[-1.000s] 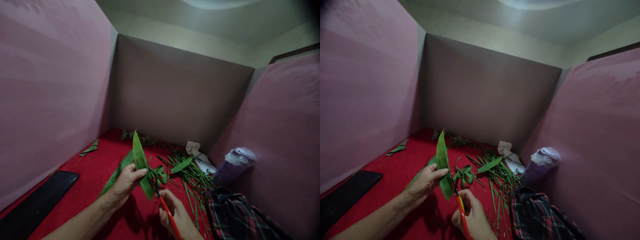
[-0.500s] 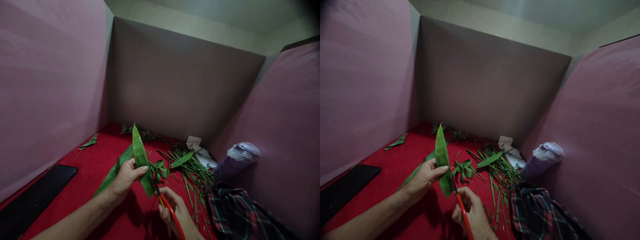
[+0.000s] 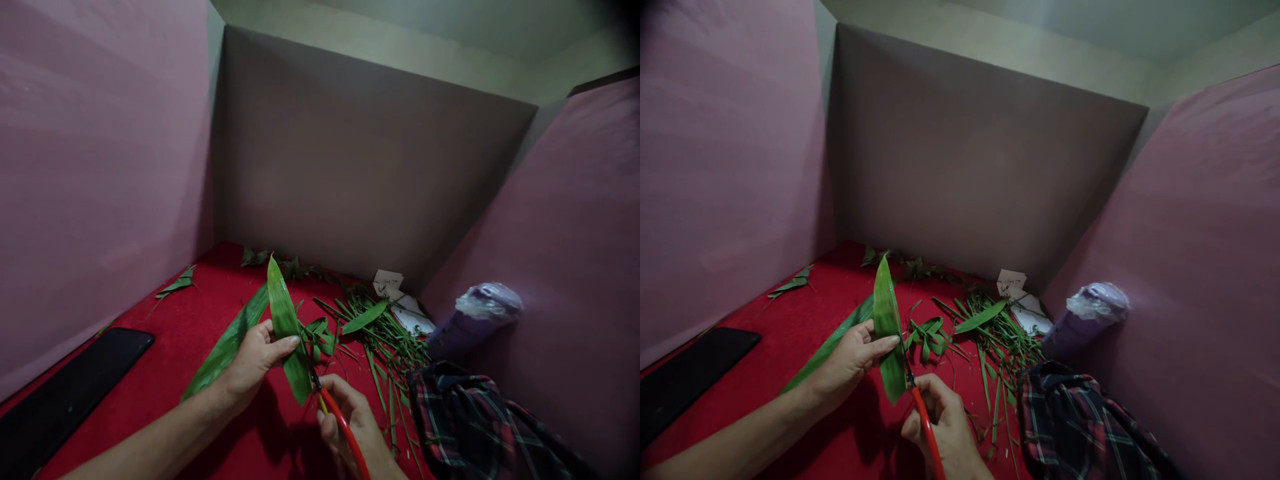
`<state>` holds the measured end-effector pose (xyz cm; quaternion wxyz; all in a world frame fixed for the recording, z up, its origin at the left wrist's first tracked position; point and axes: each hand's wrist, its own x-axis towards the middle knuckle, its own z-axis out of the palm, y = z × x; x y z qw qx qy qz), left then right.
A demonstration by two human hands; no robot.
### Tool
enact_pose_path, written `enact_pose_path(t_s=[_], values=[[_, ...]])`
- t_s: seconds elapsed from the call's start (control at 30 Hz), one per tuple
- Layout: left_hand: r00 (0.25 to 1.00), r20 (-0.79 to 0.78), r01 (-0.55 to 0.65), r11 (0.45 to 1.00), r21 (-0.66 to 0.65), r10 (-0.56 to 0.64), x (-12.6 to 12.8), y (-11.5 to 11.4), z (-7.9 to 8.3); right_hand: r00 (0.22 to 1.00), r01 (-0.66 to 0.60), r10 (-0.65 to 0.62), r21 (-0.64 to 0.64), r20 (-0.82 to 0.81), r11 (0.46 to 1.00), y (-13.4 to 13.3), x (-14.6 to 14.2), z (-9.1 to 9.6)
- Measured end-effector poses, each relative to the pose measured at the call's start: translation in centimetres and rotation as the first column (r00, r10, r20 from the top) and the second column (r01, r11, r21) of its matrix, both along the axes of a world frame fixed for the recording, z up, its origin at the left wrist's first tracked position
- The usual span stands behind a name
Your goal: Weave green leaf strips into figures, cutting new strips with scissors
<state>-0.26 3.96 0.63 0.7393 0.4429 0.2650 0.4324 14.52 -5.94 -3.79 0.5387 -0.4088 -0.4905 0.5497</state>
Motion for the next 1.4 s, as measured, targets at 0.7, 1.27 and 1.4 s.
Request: enact_pose_path(t_s=[0.7, 1.27, 1.4], values=[[1.0, 0.001, 0.006, 1.0, -0.027, -0.006, 0.0, -0.6, 0.4, 0.99, 0.087, -0.097, -0.095, -0.104, 0.992, -0.4, -1.4, -0.6], [0.999, -0.003, 0.054, 0.997, -0.048, -0.054, 0.0, -0.6, 0.4, 0.983, 0.081, -0.103, -0.148, -0.149, 0.986, -0.8, -1.9, -1.1], [0.998, 0.003, 0.067, 0.997, -0.038, -0.067, -0.1, -0.5, 0.5, 0.994, 0.077, -0.08, -0.038, -0.07, 0.996, -0.8, -1.9, -0.9]])
